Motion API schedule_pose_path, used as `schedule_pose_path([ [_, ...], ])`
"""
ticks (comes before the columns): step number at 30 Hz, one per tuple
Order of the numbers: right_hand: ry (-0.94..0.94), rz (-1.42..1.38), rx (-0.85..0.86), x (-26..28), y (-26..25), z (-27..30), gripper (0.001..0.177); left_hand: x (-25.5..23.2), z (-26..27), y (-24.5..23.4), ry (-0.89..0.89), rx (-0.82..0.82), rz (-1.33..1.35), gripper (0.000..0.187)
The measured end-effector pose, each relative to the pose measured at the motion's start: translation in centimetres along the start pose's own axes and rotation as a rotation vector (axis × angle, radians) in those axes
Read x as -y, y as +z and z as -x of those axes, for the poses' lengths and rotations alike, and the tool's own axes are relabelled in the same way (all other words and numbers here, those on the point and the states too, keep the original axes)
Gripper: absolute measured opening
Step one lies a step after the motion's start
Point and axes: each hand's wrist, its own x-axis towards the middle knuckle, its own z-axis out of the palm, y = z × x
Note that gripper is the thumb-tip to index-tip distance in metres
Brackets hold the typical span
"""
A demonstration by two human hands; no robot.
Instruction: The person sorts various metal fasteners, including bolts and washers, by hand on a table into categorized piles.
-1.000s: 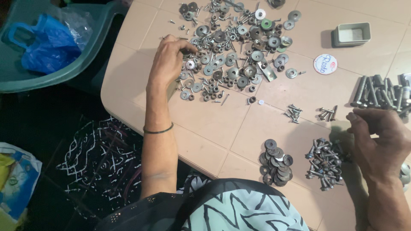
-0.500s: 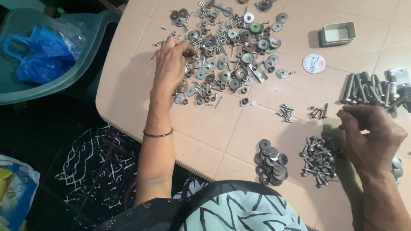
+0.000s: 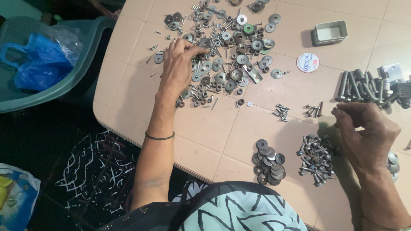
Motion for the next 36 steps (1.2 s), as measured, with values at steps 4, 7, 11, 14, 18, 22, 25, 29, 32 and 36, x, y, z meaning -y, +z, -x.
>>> schedule_pose_path([
  [4,0.003,-0.018,0.009,-1.0,0.1,0.4,0.007,0.2,-0.2,-0.1,-0.024,-0.070,0.024,0.026],
  [7,0.001,-0.016,0.002,-0.3,0.1,0.1,0.006,0.4,-0.2,-0.5,-0.057,-0.131,0.046,0.023],
  [11,-0.007,0.006,-0.013,0.3,-0.1,-0.2,0.008,0.1,-0.2,-0.7,-0.044,-0.151,0.065,0.025],
  [14,-0.015,0.004,-0.004,-0.3,0.0,0.1,0.010,-0.4,-0.3,0.0,0.014,-0.159,0.077,0.027],
  [18,0.006,-0.009,-0.002,-0.7,0.2,0.2,0.010,-1.5,-0.8,1.8,0.088,-0.093,0.076,0.031],
  [22,0.013,-0.012,-0.002,-0.3,0.1,0.1,0.008,-3.4,-0.3,2.3,0.218,-0.084,0.048,0.037],
  [25,0.018,-0.037,-0.005,-0.1,0.0,0.1,0.009,-4.4,-0.5,2.6,0.315,-0.113,0.000,0.037],
  [29,-0.014,-0.030,-0.007,-0.1,0.0,0.0,0.009,-4.5,-0.5,2.2,0.179,0.044,0.086,0.027],
  [32,0.000,-0.028,-0.011,0.0,0.1,-0.1,0.008,-4.5,-0.5,2.5,0.175,0.043,0.108,0.030],
  [36,-0.003,-0.033,-0.016,0.2,0.0,-0.2,0.008,-5.2,-0.7,3.9,0.187,0.086,0.132,0.042],
])
